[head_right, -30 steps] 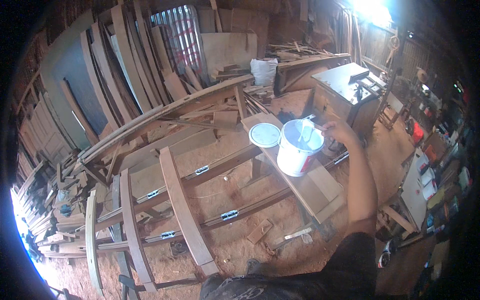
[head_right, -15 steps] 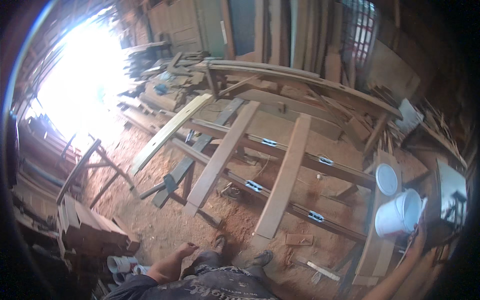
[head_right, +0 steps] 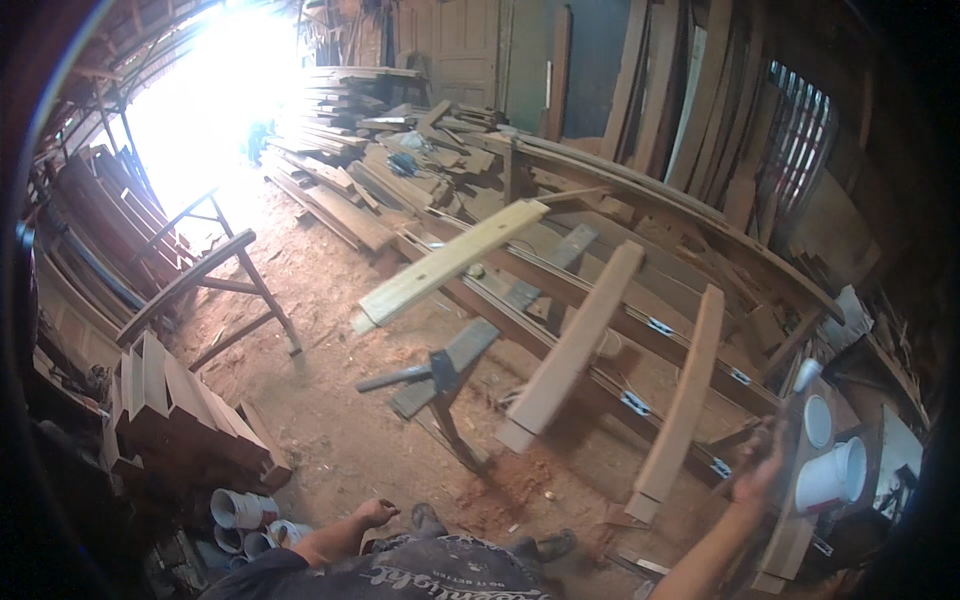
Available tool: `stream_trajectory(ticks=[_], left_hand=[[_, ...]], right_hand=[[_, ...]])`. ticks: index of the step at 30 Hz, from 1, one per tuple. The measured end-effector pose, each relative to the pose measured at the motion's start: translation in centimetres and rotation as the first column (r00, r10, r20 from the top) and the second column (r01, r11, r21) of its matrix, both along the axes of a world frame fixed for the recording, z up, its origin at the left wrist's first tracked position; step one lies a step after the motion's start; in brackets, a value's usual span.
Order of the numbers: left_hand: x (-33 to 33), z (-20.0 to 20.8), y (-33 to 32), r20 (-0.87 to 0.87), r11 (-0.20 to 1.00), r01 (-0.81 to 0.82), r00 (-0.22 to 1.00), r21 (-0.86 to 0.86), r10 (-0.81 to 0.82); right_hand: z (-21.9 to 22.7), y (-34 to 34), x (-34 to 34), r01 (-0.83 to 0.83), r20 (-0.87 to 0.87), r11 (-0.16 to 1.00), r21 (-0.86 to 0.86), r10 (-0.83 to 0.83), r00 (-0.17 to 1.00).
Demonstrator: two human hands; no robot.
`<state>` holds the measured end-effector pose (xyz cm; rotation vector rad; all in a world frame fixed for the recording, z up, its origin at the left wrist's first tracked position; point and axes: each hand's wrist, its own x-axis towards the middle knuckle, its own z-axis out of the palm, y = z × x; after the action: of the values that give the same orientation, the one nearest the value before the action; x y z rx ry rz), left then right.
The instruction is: The person assembles a wooden furniture frame in a workshop. They apply glue to wooden planks, secure them with clamps, and attach a large wooden panel to the frame. The person handles various wooden components and tools throughout the process.
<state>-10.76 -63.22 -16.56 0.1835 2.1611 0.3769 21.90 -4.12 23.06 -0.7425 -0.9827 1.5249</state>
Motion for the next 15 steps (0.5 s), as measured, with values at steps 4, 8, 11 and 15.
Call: stream_trajectory(ticks=[4,8,11,15], left_hand=[[-6.4,-1.1,-8.1,-0.087,0.993,-0.078,0.993,0.086,0.086],[-9.9,-3.2,-16.5,-0.118,0.897,-0.422,0.892,0.130,0.436],[-11.1,-4.6,-21.8,-0.011,0.805,-0.585,0.808,0.101,0.589],[-11.4,-6.1,-26.0,-0.079,0.898,-0.440,0.896,-0.033,0.436]], right_hand=[[-1.1,-11.9,-17.6,-0.208,0.076,0.978,0.003,0.207,0.975],[-2.4,-20.3,-31.1,-0.496,0.096,0.866,-0.068,0.500,0.860],[-3.4,-24.9,-39.1,-0.617,0.074,0.775,-0.136,0.629,0.774],[-5.5,-28.3,-50.1,-0.669,0.079,0.725,-0.164,0.685,0.724]])
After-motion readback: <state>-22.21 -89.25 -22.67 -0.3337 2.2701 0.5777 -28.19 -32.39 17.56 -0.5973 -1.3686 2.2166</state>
